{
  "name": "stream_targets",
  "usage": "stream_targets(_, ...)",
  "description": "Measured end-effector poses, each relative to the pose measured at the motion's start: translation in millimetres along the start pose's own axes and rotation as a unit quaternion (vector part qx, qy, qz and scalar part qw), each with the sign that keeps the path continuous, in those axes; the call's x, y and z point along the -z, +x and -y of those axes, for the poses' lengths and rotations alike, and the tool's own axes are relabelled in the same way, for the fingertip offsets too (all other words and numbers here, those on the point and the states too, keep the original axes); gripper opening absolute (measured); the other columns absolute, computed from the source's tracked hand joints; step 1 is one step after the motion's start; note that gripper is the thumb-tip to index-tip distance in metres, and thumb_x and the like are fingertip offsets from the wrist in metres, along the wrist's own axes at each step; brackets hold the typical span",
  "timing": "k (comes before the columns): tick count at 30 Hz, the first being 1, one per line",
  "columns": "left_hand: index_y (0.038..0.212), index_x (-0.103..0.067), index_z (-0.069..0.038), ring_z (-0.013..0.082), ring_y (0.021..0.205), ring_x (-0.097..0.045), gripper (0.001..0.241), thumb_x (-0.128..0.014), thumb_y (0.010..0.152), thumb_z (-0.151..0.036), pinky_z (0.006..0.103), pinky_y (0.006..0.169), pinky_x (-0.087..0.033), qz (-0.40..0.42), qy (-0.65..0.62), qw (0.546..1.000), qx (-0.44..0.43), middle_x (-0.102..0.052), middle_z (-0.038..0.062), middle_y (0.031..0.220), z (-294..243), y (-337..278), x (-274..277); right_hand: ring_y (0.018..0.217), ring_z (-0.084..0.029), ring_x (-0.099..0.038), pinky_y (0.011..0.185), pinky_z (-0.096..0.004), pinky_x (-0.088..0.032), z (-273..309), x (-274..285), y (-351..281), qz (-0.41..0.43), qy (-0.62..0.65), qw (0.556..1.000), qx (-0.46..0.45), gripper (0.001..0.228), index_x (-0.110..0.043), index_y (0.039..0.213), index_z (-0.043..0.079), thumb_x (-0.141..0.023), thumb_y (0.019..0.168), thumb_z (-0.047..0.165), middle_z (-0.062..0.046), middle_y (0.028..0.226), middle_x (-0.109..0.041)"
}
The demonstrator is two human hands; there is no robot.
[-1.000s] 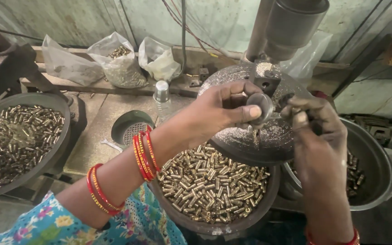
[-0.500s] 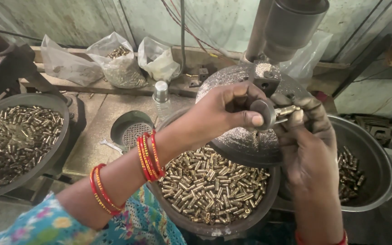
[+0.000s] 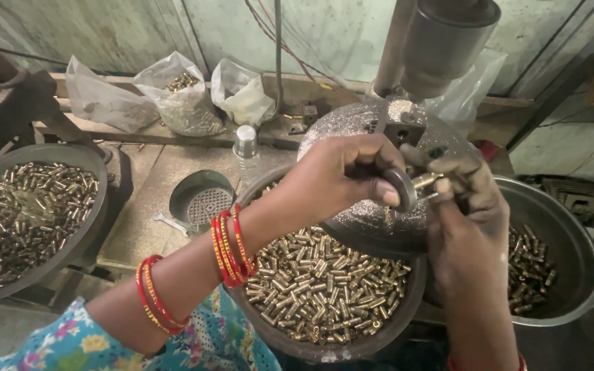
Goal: Assembling small brass metal parts using a manual press machine on a factory floor.
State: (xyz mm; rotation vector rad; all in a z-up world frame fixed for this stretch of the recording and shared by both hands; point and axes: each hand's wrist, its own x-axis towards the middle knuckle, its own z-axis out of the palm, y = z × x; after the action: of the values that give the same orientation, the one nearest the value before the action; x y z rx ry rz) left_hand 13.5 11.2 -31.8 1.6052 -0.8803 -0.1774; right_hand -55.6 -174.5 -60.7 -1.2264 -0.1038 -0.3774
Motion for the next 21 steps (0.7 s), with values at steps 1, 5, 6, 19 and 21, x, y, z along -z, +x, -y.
stream_targets(1,0.108,-0.070,-0.001,0.0099,0.092,-0.072,0.023,-0.080,0.087,-0.002,0.0265,0.086,-0.061,0.001,-0.001,1.000,0.001,-0.076,0.004,0.097,-6.4,1.9,0.9,0.085,-0.014,-0.051,0.073,-0.025,-0.043,1.7,0.1,-1.2,-0.002,0.000,1.000,-0.001,0.023,-0.062,0.118,0.005,-0.055,0.102,-0.009,-0.015,0.121,-0.067)
stream_targets(5,0.105,-0.073,-0.008,0.0111,0.083,-0.077,0.020,-0.078,0.086,-0.007,0.0269,0.076,-0.062,-0.073,0.154,0.984,0.053,-0.081,0.002,0.094,-26.0,6.0,11.3,0.102,-0.014,-0.057,0.090,-0.026,-0.045,7.2,-1.5,1.3,-0.055,-0.213,0.967,0.128,0.026,-0.060,0.126,0.003,-0.055,0.103,-0.008,-0.015,0.126,-0.067)
stream_targets(6,0.105,-0.074,-0.008,0.0150,0.080,-0.077,0.020,-0.079,0.086,-0.007,0.0308,0.071,-0.060,-0.089,0.185,0.977,0.055,-0.082,0.004,0.093,-29.2,5.8,14.9,0.116,-0.014,-0.063,0.103,-0.027,-0.050,8.1,-2.0,2.9,-0.056,-0.205,0.962,0.170,0.028,-0.059,0.127,0.003,-0.055,0.101,-0.008,-0.012,0.127,-0.066)
stream_targets(19,0.111,-0.074,-0.005,0.0241,0.087,-0.074,0.024,-0.076,0.088,0.000,0.0332,0.076,-0.062,-0.110,0.304,0.937,-0.132,-0.074,0.014,0.104,-15.0,11.4,-3.6,0.108,-0.010,-0.060,0.100,-0.025,-0.046,-11.2,14.6,0.5,-0.059,-0.249,0.951,0.172,0.022,-0.065,0.123,-0.002,-0.060,0.104,-0.010,-0.008,0.124,-0.070)
stream_targets(21,0.111,-0.063,-0.007,0.0229,0.092,-0.076,0.030,-0.077,0.084,-0.007,0.0348,0.083,-0.064,-0.127,0.277,0.942,-0.139,-0.070,0.011,0.108,-7.6,15.7,-1.0,0.103,-0.008,-0.059,0.099,-0.024,-0.046,-10.1,16.1,-2.1,-0.047,-0.263,0.946,0.184,0.017,-0.067,0.122,-0.002,-0.062,0.106,-0.008,-0.007,0.117,-0.069)
